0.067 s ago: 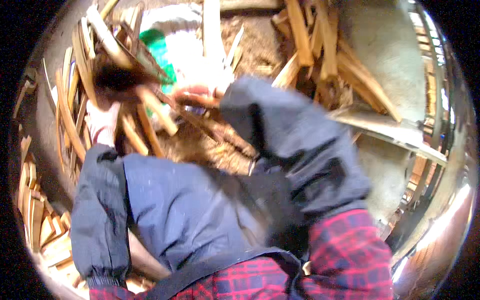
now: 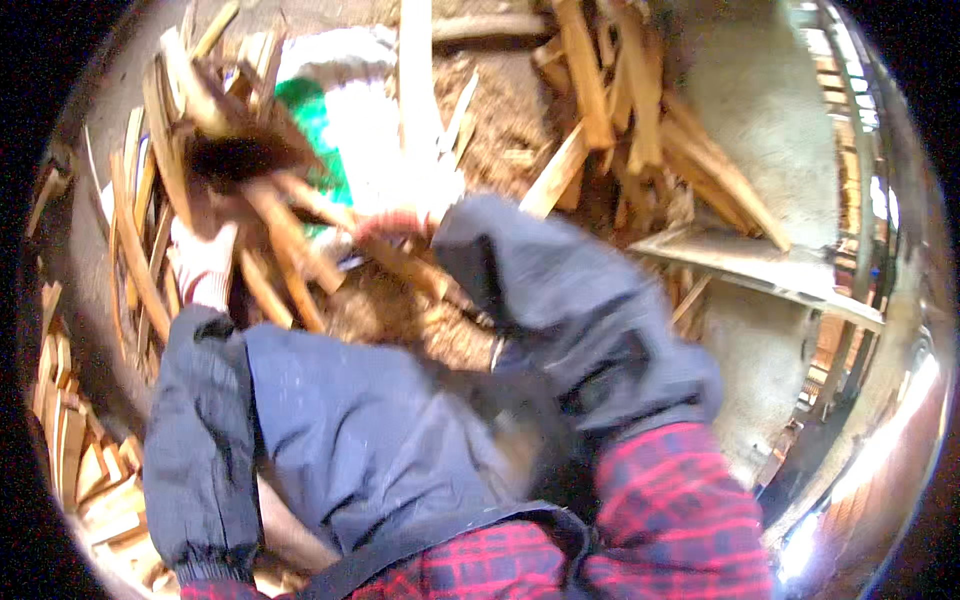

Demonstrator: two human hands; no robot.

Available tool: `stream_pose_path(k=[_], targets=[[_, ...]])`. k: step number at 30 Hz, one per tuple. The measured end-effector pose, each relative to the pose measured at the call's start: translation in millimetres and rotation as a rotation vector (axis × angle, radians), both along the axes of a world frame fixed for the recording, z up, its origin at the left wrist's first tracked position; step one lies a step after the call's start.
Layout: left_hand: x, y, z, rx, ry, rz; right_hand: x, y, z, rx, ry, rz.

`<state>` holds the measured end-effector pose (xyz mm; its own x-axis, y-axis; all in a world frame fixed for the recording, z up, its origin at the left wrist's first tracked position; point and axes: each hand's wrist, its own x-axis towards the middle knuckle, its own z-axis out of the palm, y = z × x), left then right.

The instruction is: The person gathers scattered wooden planks from the floor, aligns them into neat bundles, and stacks them onto a larger pile. They repeatedly pick up pieces, adjust their orientation, and place them in organized stacks.

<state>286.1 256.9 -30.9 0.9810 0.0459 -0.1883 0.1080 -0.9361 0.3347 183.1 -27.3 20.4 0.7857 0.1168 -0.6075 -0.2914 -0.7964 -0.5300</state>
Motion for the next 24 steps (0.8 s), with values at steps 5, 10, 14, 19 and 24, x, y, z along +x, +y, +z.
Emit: stream_pose_path(k=[5,10,14,19,24], targets=[[-9,-15,-12,-0.023,0.005,0.036,-70,-5,-48,-0.174,-0.085,-0.138],[-5,-6,-17,-0.106,0.038,0.041,-97,28,-45,-0.021,0.017,-0.230],[3,6,-31,-0.117,-0.039,0.008,-65,81,-18,0.277,-0.057,-0.572],[1,-5,-26,-0.148,-0.036,0.004,-118,107,-50,0.111,-0.580,-0.639],[4,1,-36,-0.188,-0.043,0.001,-238,16,-87,-0.487,0.011,-0.535]])
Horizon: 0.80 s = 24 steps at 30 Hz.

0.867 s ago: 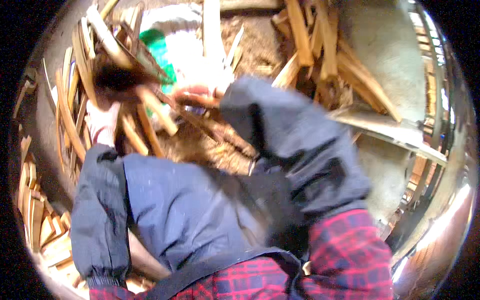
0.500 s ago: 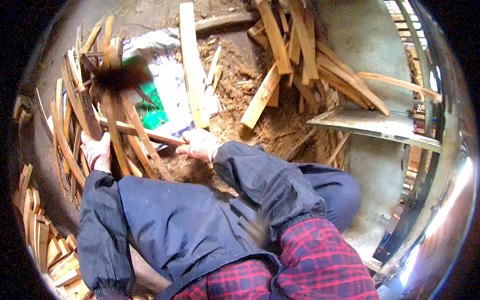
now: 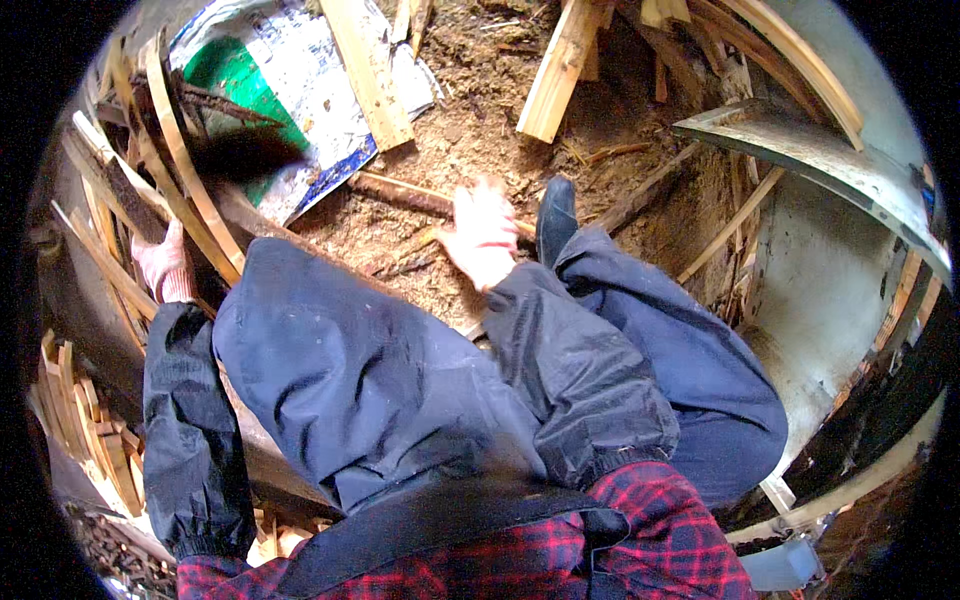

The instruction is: The person gathers scattered wooden planks from the floor, aligns them into neat bundles, and stacks them onto a larger pile. They repeatedly pick up pieces, adjust their orientation, and place them in organized stacks.

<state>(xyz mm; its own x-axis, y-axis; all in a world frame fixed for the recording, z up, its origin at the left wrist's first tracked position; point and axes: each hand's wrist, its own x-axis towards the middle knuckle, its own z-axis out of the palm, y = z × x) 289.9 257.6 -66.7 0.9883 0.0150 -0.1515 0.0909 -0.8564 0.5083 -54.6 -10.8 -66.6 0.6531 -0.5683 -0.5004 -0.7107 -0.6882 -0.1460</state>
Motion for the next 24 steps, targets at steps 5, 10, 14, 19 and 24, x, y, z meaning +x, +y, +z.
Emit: stream_pose_path(k=[5,10,14,19,24], targets=[[-8,5,12,0.066,-0.119,-0.002,-32,-17,-35,0.065,-0.143,-0.022],[-11,-13,22,0.133,-0.015,0.050,-21,-45,-10,0.094,-0.200,0.112],[-13,-14,37,0.072,0.053,0.065,-16,-23,-5,0.149,-0.124,0.080],[-12,-26,59,0.176,0.230,0.086,-6,26,9,0.510,0.073,-0.038],[-16,-18,46,0.105,0.107,0.060,4,17,39,0.683,0.006,0.021]])
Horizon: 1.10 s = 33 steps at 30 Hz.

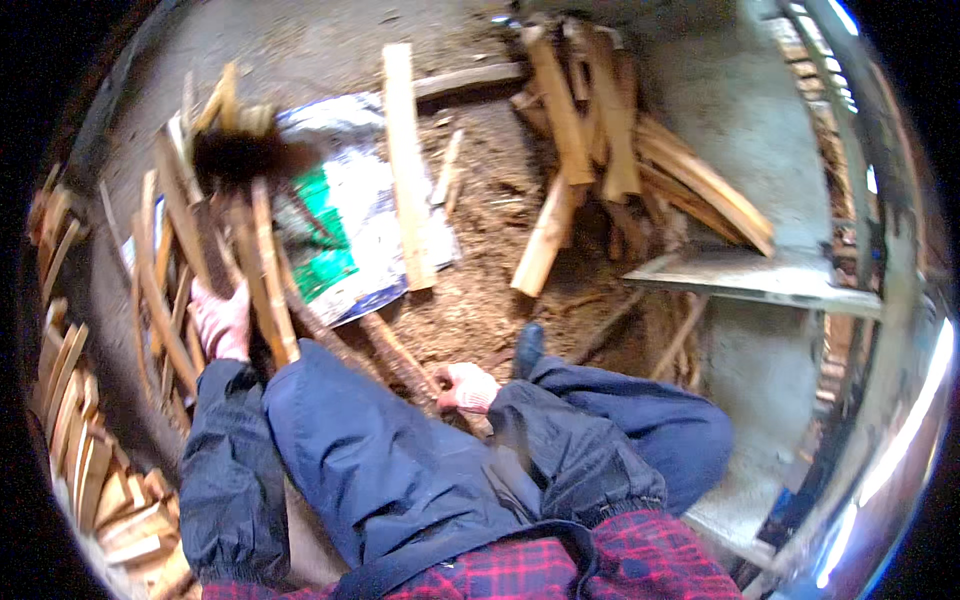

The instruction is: The person gathers scattered wooden planks from the floor, aligns them into neat bundles, and stacks them onto a larger pile. They repeatedly pick up pieces, adjust their orientation, and place them in organized stacks.

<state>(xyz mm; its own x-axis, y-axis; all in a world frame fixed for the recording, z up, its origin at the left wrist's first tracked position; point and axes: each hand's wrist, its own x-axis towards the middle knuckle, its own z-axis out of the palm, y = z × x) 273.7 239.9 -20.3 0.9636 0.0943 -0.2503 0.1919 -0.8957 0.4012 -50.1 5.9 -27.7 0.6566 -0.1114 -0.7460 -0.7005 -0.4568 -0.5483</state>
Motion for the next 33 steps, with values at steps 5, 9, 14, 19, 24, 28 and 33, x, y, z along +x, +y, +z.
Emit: stream_pose_path(k=[5,9,14,19,24,28,33], targets=[[2,2,-3,0.036,0.047,0.000,39,-25,57,0.105,0.124,-0.051],[4,3,-19,-0.022,0.052,0.006,66,-10,26,-0.219,0.040,0.187],[4,1,-10,-0.033,0.037,0.015,94,79,-29,-0.362,0.237,0.299],[7,25,4,0.021,0.096,0.040,92,110,-28,-0.234,0.137,0.161],[1,-6,-2,-0.002,0.144,-0.005,56,60,-30,-0.091,0.047,-0.084],[3,5,2,0.009,0.139,0.021,58,42,-3,-0.016,-0.020,-0.242],[2,-3,5,-0.048,0.159,0.029,42,20,-4,0.275,0.074,-0.298]])
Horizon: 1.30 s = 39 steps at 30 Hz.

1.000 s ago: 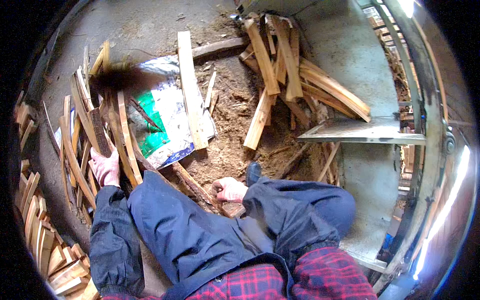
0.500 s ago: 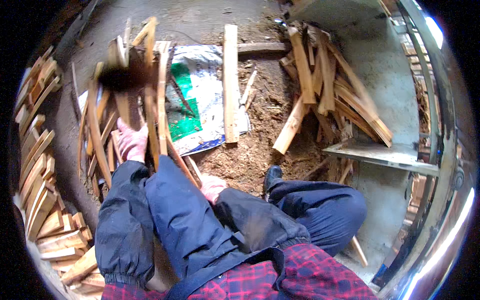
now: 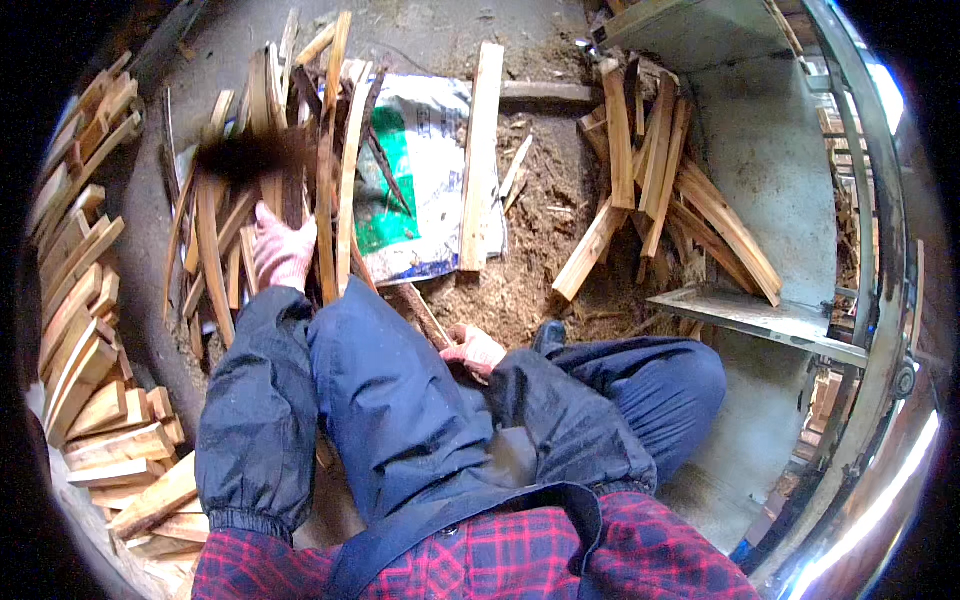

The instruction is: The person gathers scattered wooden planks from the floor, aligns them into neat bundles, and stacks them onto a larger pile. They repeatedly pick up pieces, adjust their orientation, and place them in organized stacks.

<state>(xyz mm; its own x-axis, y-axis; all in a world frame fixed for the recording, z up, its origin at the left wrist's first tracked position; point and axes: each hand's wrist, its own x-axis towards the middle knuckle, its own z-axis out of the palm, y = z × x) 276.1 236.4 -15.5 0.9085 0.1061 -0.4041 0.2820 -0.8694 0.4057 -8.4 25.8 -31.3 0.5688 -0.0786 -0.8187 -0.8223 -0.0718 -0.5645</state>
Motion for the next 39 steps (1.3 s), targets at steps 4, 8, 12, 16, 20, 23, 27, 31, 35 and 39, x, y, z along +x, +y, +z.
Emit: stream_pose_path(k=[4,8,12,16,20,23,27,31,35,39], targets=[[4,22,-4,0.128,-0.113,-0.017,-10,11,-14,0.217,0.177,0.309],[6,11,4,0.053,-0.022,-0.023,-69,-12,8,0.279,0.322,-0.109],[5,3,7,0.098,-0.005,0.005,-63,-37,26,0.325,0.323,-0.164],[0,-9,18,0.104,0.077,0.026,-92,-78,32,0.087,0.421,-0.002],[-5,-15,20,0.118,0.068,0.000,-118,-79,33,0.236,0.356,-0.337],[-1,2,11,0.125,-0.033,0.014,-77,-64,75,0.421,0.435,-0.254],[6,17,-12,0.120,-0.123,0.024,-85,-69,67,0.286,0.390,0.102],[1,-3,5,0.062,-0.054,-0.038,-137,-74,36,0.468,0.371,0.141],[1,9,3,0.010,-0.017,-0.020,-133,-75,48,0.251,0.303,0.409],[1,10,14,0.056,0.055,0.020,-61,-73,54,0.220,0.136,0.054]])
